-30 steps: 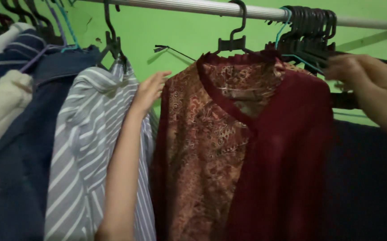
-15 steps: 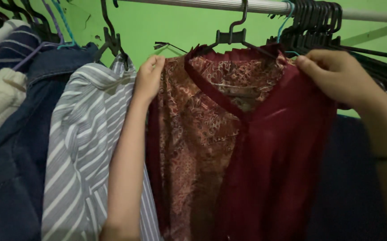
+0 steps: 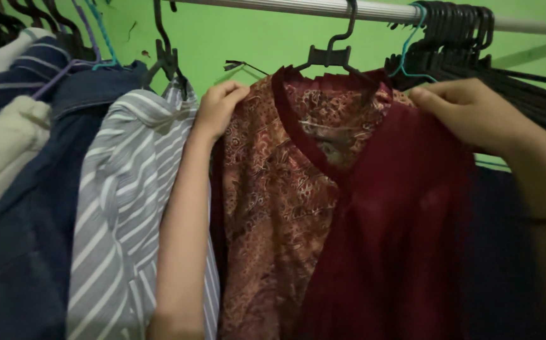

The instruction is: Hanging several items of clothing from a pile on the floor onto hangers on a clothes rack.

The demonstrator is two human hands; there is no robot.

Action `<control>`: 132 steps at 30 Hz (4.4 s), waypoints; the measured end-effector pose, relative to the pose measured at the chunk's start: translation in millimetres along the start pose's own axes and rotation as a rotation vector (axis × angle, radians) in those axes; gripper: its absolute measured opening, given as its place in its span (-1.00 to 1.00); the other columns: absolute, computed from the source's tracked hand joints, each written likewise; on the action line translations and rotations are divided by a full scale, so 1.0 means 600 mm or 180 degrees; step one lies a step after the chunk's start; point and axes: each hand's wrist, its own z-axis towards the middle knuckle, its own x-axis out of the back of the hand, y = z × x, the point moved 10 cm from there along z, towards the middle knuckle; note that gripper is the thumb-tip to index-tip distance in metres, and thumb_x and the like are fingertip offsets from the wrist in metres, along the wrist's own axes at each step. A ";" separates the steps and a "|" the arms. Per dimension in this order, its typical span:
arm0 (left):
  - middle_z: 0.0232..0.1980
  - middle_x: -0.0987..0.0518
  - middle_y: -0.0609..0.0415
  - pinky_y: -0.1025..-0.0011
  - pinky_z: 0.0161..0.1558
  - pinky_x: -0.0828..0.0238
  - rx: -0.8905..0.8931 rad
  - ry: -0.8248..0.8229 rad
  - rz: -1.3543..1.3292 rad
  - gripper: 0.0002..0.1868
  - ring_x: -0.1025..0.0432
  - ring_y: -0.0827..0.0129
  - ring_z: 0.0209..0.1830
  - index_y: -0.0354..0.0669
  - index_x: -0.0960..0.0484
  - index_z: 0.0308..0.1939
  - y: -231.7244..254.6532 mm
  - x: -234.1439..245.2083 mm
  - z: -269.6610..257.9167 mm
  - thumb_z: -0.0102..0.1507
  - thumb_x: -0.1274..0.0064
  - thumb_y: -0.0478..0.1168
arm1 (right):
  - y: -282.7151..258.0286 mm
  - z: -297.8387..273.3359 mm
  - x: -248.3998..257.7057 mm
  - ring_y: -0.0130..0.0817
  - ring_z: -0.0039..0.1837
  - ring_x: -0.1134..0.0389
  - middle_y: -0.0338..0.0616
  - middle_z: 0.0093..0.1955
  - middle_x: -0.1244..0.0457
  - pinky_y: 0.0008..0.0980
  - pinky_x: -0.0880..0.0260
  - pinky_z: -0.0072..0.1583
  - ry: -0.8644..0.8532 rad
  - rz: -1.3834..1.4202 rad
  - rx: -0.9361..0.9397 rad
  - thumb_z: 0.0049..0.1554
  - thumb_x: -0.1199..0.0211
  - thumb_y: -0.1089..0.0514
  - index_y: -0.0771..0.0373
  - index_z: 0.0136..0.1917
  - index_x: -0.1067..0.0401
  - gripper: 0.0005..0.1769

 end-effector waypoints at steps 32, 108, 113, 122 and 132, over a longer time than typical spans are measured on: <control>-0.20 -0.69 -0.01 0.32 -0.10 -0.55 -0.0255 0.0494 0.1745 -0.63 -0.60 0.25 -0.20 -0.14 -0.67 -0.08 0.401 -0.057 -0.136 0.17 -0.30 -0.02 | -0.117 -0.188 -0.316 -0.10 0.59 0.08 0.11 0.65 0.09 -0.18 0.06 0.47 -0.1874 0.2052 0.2062 0.35 0.12 -0.13 0.41 0.55 -0.01 -0.30; 0.17 -0.46 -0.08 0.07 0.28 -0.23 -0.0230 0.0732 0.3611 -0.50 -0.33 0.00 0.28 -0.10 -0.55 0.15 0.607 -0.312 -0.499 0.15 -0.28 -0.12 | 0.134 -0.220 -0.485 -0.11 0.59 -0.11 0.05 0.59 -0.11 -0.21 -0.07 0.50 -0.1037 0.2950 0.0578 0.34 0.15 -0.17 0.07 0.60 -0.12 -0.36; 0.13 -0.52 -0.02 0.12 0.25 -0.28 0.0214 0.0766 0.2653 -0.58 -0.39 0.07 0.23 -0.08 -0.58 0.05 0.487 -0.421 -0.579 0.13 -0.29 -0.18 | 0.390 -0.309 -0.479 -0.24 0.45 -0.25 -0.01 0.43 -0.24 -0.32 -0.22 0.41 -0.1010 0.3146 0.0248 0.33 -0.03 -0.04 0.23 0.46 -0.26 -0.48; 0.04 -0.56 0.00 0.13 0.25 -0.34 -0.0487 0.0867 0.2565 -0.74 -0.44 0.08 0.16 -0.07 -0.61 -0.07 0.583 -0.357 -0.492 0.18 -0.24 -0.23 | 0.669 -0.296 -0.449 -0.36 0.02 -0.42 -0.08 0.01 -0.43 -0.39 -0.43 0.11 -0.1140 0.2579 -0.0005 0.34 -0.03 0.00 0.36 0.25 -0.50 -0.56; -0.14 -0.54 -0.15 0.02 -0.16 -0.41 0.0281 0.1824 0.4799 -0.67 -0.47 -0.12 -0.09 -0.24 -0.62 -0.16 0.642 0.053 -0.342 0.20 -0.29 -0.06 | 0.188 -0.241 -0.541 -0.42 0.05 -0.43 -0.18 0.02 -0.45 -0.37 -0.44 0.08 -0.2091 0.3012 0.0806 0.29 -0.02 -0.15 0.21 0.18 -0.56 -0.51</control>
